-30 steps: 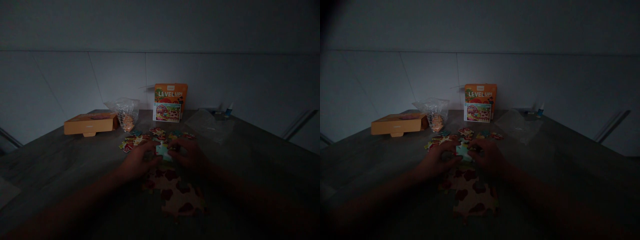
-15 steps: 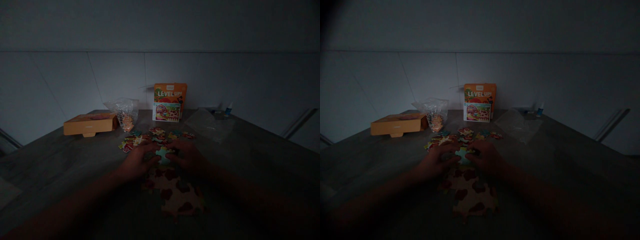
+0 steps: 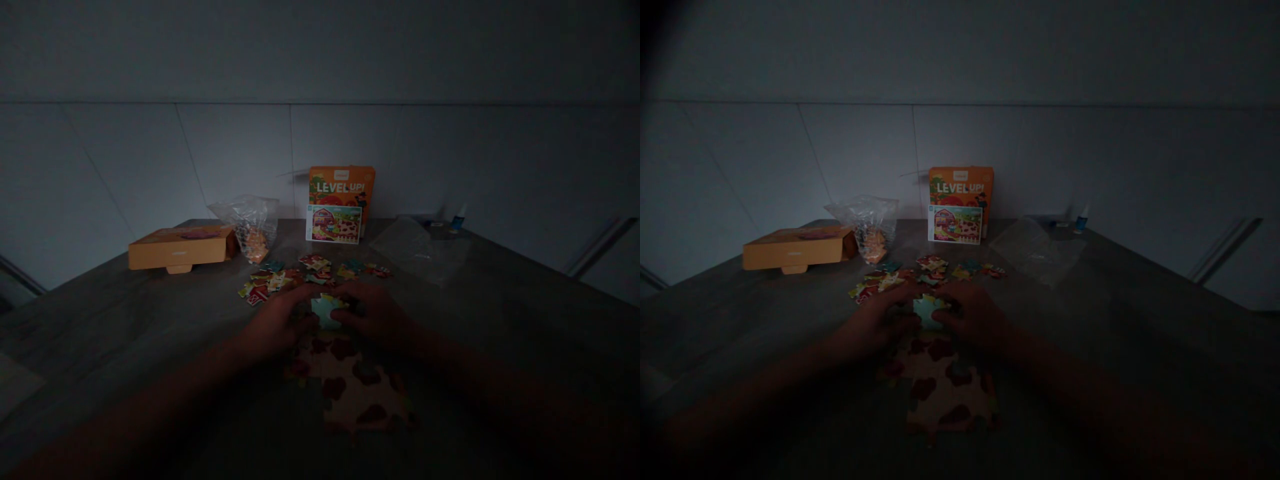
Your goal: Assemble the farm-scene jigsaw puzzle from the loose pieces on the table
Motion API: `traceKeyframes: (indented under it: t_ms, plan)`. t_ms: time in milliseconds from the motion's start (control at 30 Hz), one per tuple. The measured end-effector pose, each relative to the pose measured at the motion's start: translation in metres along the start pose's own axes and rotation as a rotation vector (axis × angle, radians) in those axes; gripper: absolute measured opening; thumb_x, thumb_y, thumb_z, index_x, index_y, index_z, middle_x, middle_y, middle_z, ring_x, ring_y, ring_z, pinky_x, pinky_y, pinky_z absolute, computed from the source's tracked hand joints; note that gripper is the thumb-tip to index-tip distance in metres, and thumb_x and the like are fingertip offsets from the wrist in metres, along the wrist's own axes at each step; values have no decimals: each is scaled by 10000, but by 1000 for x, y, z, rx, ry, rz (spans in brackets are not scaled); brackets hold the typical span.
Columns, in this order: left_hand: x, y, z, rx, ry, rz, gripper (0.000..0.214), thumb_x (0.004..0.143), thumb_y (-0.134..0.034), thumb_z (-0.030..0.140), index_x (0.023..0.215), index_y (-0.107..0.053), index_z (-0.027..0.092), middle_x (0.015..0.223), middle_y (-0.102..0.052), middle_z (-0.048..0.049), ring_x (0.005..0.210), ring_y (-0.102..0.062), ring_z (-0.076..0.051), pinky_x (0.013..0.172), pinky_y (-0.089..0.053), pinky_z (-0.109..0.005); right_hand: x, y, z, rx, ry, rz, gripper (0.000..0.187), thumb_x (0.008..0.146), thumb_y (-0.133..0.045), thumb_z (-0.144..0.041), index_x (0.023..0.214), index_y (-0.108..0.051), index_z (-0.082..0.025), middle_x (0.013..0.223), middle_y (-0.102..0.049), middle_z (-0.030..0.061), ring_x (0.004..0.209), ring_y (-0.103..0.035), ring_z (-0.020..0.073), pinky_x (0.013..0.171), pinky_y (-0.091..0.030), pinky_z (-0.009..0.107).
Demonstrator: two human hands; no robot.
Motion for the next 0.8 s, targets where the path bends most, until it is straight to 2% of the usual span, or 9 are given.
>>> traceKeyframes:
  t_ms: [233,367,533,667,800]
  plan:
    - [1,-4,-6,16,54,-32,537,800,-592,166,1324,-499,241,1312,-564,-75,1204,-524,-233,1040,-417,-411,1,7,1,-35,-72,55,301,815,-650,-236,1103,-590,-173,955,-675,58,789,-616,174,720,-475,305]
    - [1,-5,-7,25,34,-30,557,795,-596,162,1333,-487,257,1327,-555,-67,1235,-502,-241,1060,-400,-429,2,8,1,-25,-52,67,245,820,-634,-203,1061,-602,-180,953,-676,52,793,-615,167,723,-474,300]
    - [1,-5,-5,11,46,-39,586,783,-582,129,1342,-479,269,1347,-542,-59,1252,-491,-238,1073,-393,-423,2,3,0,2,-4,33,249,803,-649,-165,1048,-612,-188,1004,-671,57,817,-613,171,735,-475,307]
    - [1,-5,-5,13,78,-46,606,767,-588,115,1347,-477,253,1340,-544,-71,1248,-492,-247,1075,-392,-424,1,0,2,-8,-31,4,311,774,-683,-141,1071,-599,-181,994,-659,54,798,-600,165,718,-469,292]
    - [1,-5,-6,13,57,-45,628,765,-589,117,1357,-465,286,1337,-545,-54,1251,-487,-249,1074,-390,-433,0,-2,3,0,-44,-18,321,774,-692,-136,1074,-588,-182,934,-642,32,735,-572,146,683,-452,272]
Point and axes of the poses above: each hand's wrist, its own x-axis towards the middle knuckle, its own y-axis out of the back of the hand, z = x × y, the point moved 7 cm from there along x, towards the middle knuckle
